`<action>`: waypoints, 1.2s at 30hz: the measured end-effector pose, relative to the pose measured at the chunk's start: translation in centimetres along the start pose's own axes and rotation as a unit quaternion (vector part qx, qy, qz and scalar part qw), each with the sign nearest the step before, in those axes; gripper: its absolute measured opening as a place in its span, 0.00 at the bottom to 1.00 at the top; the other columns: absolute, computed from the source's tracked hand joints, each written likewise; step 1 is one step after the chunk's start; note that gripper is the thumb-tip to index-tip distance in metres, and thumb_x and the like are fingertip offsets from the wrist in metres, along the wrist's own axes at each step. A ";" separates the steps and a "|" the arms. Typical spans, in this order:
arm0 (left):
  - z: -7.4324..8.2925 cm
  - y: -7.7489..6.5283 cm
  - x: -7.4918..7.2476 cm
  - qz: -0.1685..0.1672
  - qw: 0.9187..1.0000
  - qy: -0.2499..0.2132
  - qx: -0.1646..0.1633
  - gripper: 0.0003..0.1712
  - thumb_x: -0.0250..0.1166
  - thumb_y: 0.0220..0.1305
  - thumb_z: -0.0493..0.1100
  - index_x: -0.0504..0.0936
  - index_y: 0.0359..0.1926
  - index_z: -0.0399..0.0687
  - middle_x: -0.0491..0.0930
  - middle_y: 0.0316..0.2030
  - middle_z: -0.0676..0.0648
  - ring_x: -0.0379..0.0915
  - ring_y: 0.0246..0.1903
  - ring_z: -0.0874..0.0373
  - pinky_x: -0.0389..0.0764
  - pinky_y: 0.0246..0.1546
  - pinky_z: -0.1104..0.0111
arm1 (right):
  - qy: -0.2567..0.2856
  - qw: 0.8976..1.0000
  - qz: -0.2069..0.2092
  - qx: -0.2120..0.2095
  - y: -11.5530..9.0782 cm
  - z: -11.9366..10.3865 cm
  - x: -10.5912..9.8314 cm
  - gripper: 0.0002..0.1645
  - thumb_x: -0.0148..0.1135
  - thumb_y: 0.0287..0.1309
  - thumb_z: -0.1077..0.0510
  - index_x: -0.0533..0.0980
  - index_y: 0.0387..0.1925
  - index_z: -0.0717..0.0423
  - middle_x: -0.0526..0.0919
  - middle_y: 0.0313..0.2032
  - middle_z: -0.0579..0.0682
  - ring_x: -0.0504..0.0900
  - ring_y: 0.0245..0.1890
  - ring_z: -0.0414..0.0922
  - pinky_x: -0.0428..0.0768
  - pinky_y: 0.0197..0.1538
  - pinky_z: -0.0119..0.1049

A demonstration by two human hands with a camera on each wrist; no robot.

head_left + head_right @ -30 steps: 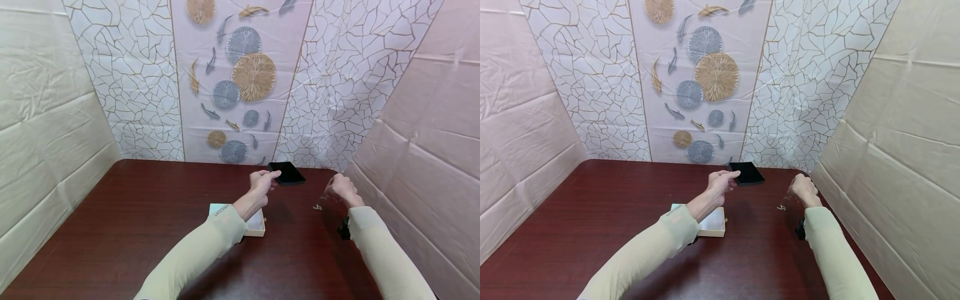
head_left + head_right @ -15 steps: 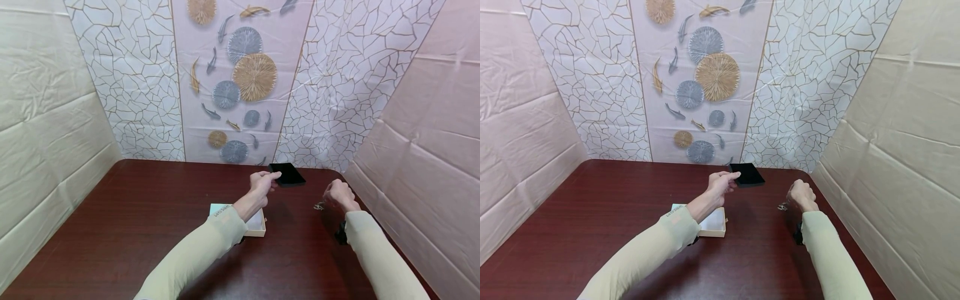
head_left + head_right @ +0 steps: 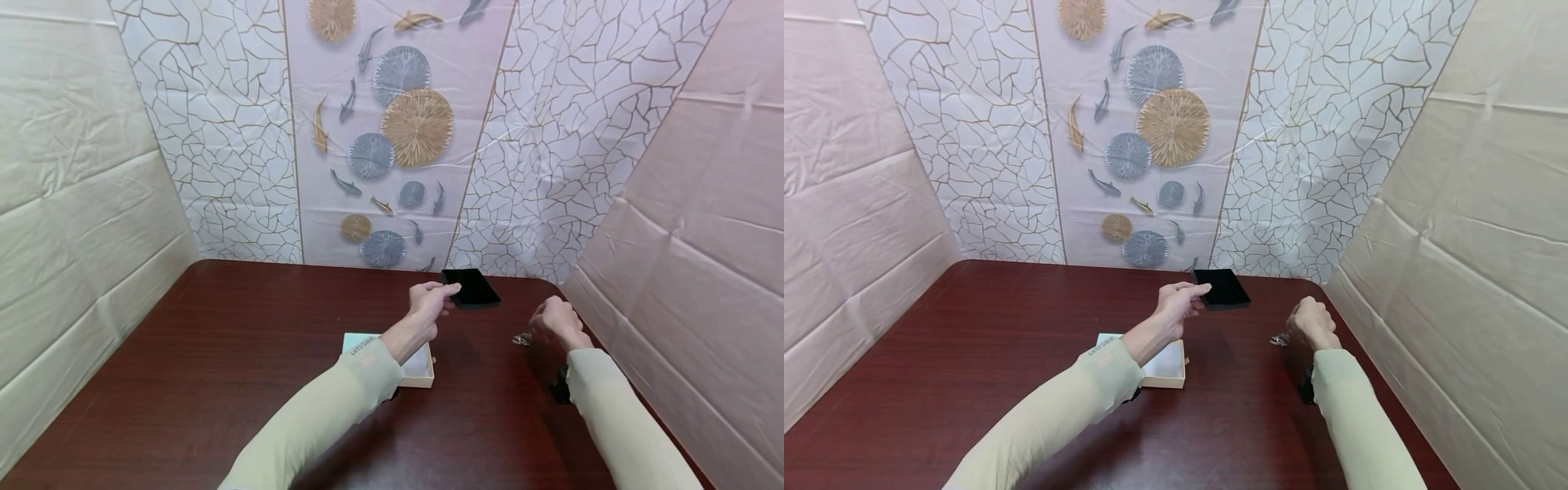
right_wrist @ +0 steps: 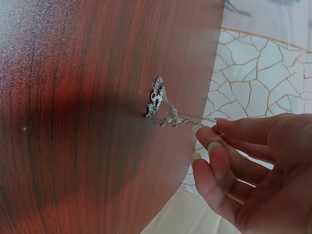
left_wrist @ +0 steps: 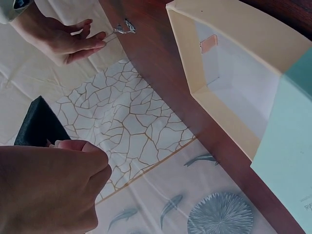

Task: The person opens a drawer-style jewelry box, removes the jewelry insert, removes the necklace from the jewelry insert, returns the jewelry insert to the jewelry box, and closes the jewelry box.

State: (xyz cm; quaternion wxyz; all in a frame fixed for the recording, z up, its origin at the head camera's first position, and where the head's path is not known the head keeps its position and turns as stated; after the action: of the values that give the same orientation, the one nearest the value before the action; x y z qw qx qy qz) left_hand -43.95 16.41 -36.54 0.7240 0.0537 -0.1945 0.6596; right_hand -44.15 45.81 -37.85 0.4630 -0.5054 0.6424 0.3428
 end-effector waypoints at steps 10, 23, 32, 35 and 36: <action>0.0 -0.1 0.1 -0.008 1.000 0.008 0.001 0.17 0.71 0.55 0.42 0.78 0.43 0.41 0.79 0.24 0.53 0.75 0.23 0.61 0.73 0.24 0.74 | 0.058 0.997 0.021 -0.038 -0.8 -1.4 -1.9 0.17 0.56 0.60 0.57 0.82 0.41 0.68 0.85 0.18 0.50 0.80 0.17 0.45 0.72 0.25 0.35; -0.5 0.0 0.8 -0.047 0.997 0.055 -0.015 0.20 0.71 0.56 0.44 0.79 0.48 0.42 0.78 0.21 0.53 0.73 0.21 0.63 0.75 0.29 0.71 | 0.272 0.941 -0.165 -0.113 -3.2 -9.8 -2.4 0.37 0.53 0.67 0.39 0.73 0.50 0.74 0.81 0.26 0.48 0.75 0.21 0.41 0.82 0.33 0.43; -0.5 0.1 0.7 -0.085 0.991 0.101 -0.018 0.18 0.70 0.58 0.45 0.79 0.47 0.41 0.78 0.22 0.52 0.73 0.21 0.62 0.76 0.28 0.71 | 0.269 0.928 -0.222 -0.132 -4.0 -12.1 -1.6 0.29 0.62 0.61 0.43 0.73 0.48 0.66 0.71 0.20 0.45 0.74 0.22 0.40 0.80 0.32 0.38; -0.5 0.3 0.1 -0.118 0.981 0.150 -0.021 0.19 0.68 0.60 0.48 0.80 0.48 0.41 0.81 0.27 0.50 0.76 0.24 0.61 0.79 0.32 0.69 | 0.295 0.916 -0.237 -0.132 -4.1 -12.2 -1.3 0.24 0.63 0.61 0.47 0.73 0.44 0.65 0.72 0.20 0.46 0.75 0.22 0.41 0.82 0.33 0.39; -0.4 0.4 -0.2 -0.129 0.976 0.174 -0.019 0.21 0.67 0.61 0.50 0.80 0.49 0.41 0.83 0.29 0.48 0.77 0.25 0.61 0.80 0.34 0.69 | 0.302 0.912 -0.243 -0.135 -4.2 -12.4 -1.1 0.23 0.63 0.62 0.48 0.72 0.43 0.65 0.73 0.20 0.46 0.75 0.22 0.41 0.82 0.33 0.39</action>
State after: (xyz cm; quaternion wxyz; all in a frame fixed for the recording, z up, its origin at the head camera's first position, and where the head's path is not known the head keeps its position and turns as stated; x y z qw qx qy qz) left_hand -44.23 16.39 -37.07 0.8268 -0.0507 -0.0696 0.5558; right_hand -43.11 33.89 -32.51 0.2429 -0.7832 0.5565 0.1339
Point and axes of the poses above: each hand's wrist, its own y-axis towards the middle knuckle, its own x-axis out of the palm, z = x × y, the point moved 10 cm from there along y, towards the middle knuckle
